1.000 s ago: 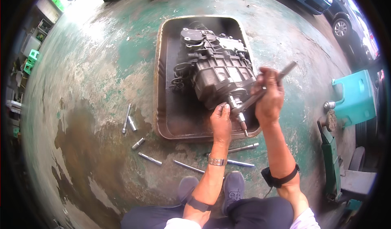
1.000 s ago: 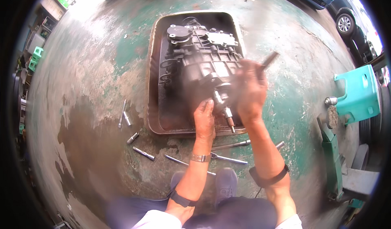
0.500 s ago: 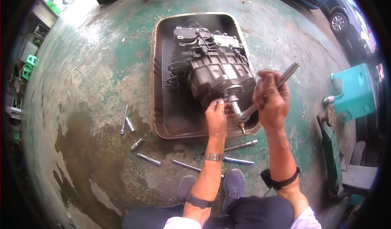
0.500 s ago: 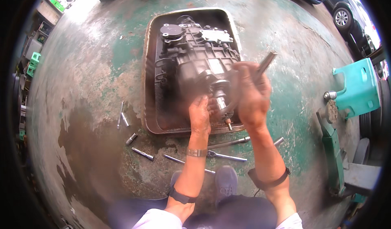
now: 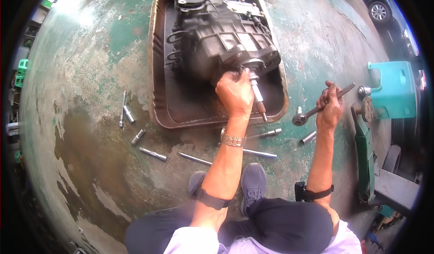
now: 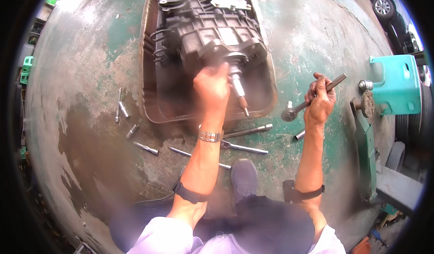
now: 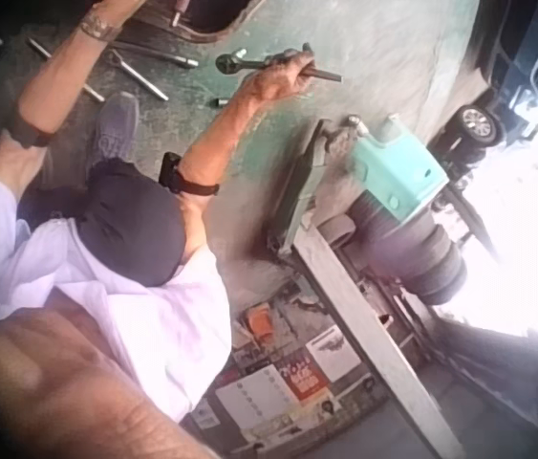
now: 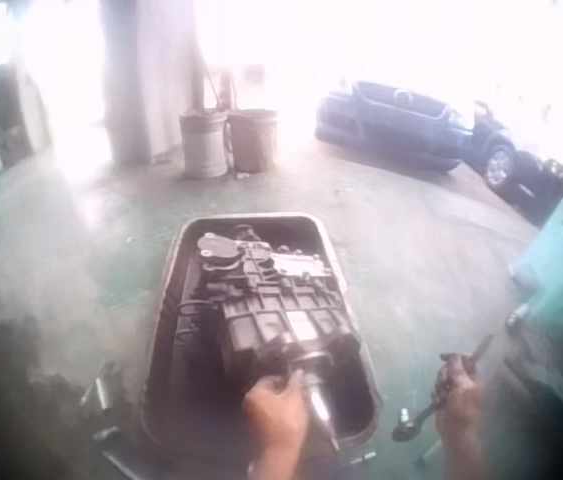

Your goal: The person uses a ratchet and socket to loosen and remove bolts from the front of a transmission. They repeatedly apply torque, reposition the tool, and remove each bolt by hand, placing them on the floor.

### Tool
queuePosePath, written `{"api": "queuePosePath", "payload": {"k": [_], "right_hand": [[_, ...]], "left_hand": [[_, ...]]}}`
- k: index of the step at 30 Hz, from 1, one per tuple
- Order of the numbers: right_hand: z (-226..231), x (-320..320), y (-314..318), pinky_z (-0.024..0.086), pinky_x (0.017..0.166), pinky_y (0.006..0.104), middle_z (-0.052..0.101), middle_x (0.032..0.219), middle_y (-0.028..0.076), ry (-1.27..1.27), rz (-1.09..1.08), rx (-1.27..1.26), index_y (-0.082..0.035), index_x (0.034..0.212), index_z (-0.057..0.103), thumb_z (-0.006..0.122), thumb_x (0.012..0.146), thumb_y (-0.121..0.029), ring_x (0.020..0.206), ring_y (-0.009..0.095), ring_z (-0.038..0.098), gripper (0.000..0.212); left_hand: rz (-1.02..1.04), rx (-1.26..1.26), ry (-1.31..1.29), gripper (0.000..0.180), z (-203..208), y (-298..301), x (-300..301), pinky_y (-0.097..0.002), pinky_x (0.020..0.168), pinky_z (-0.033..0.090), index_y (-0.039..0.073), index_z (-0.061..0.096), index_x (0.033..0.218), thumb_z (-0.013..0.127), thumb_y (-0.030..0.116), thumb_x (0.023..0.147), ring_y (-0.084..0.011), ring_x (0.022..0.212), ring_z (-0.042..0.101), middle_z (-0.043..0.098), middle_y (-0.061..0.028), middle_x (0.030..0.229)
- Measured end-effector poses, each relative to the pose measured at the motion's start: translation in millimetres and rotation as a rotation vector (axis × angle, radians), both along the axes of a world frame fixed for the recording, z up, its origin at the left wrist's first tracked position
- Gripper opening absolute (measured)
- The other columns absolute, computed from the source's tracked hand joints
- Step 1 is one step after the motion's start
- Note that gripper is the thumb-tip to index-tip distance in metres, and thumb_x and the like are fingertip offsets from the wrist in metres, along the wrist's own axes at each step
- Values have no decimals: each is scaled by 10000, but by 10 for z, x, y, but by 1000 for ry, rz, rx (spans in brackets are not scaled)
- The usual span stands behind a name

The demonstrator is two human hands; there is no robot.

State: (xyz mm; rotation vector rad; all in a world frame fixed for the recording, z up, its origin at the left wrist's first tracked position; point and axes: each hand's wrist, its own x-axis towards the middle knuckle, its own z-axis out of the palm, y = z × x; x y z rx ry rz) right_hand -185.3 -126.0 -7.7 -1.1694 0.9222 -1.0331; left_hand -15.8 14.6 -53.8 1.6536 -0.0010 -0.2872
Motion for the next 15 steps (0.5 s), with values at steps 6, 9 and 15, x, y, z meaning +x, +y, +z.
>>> {"api": "queuePosePath", "payload": {"k": [6, 9, 15], "right_hand": [[-569, -217, -9, 309, 433, 206, 446, 631, -20, 61, -39, 87, -5, 989, 564, 557, 935, -215, 490, 50, 361, 218], [-735, -274, -31, 315, 441, 210, 452, 639, -17, 86, -32, 104, -3, 1001, 560, 558, 933, -216, 497, 55, 369, 223], [-923, -278, -27, 290, 449, 205, 417, 644, -33, 154, 36, 99, 3, 1044, 547, 558, 932, -244, 509, 49, 358, 271]], "left_hand": [[-51, 119, -71, 235, 55, -4, -10, -386, 589, 476, -85, 619, 722, 664, 133, 797, -290, 570, 636, 609, -225, 605], [-101, 86, -50, 277, 97, -12, -4, -390, 543, 471, -92, 590, 693, 601, 135, 851, -275, 509, 617, 614, -206, 605], [-120, -291, 392, 360, 153, -17, 13, -284, 298, 377, -56, 542, 703, 466, 182, 962, -156, 352, 519, 547, -96, 506]]}}
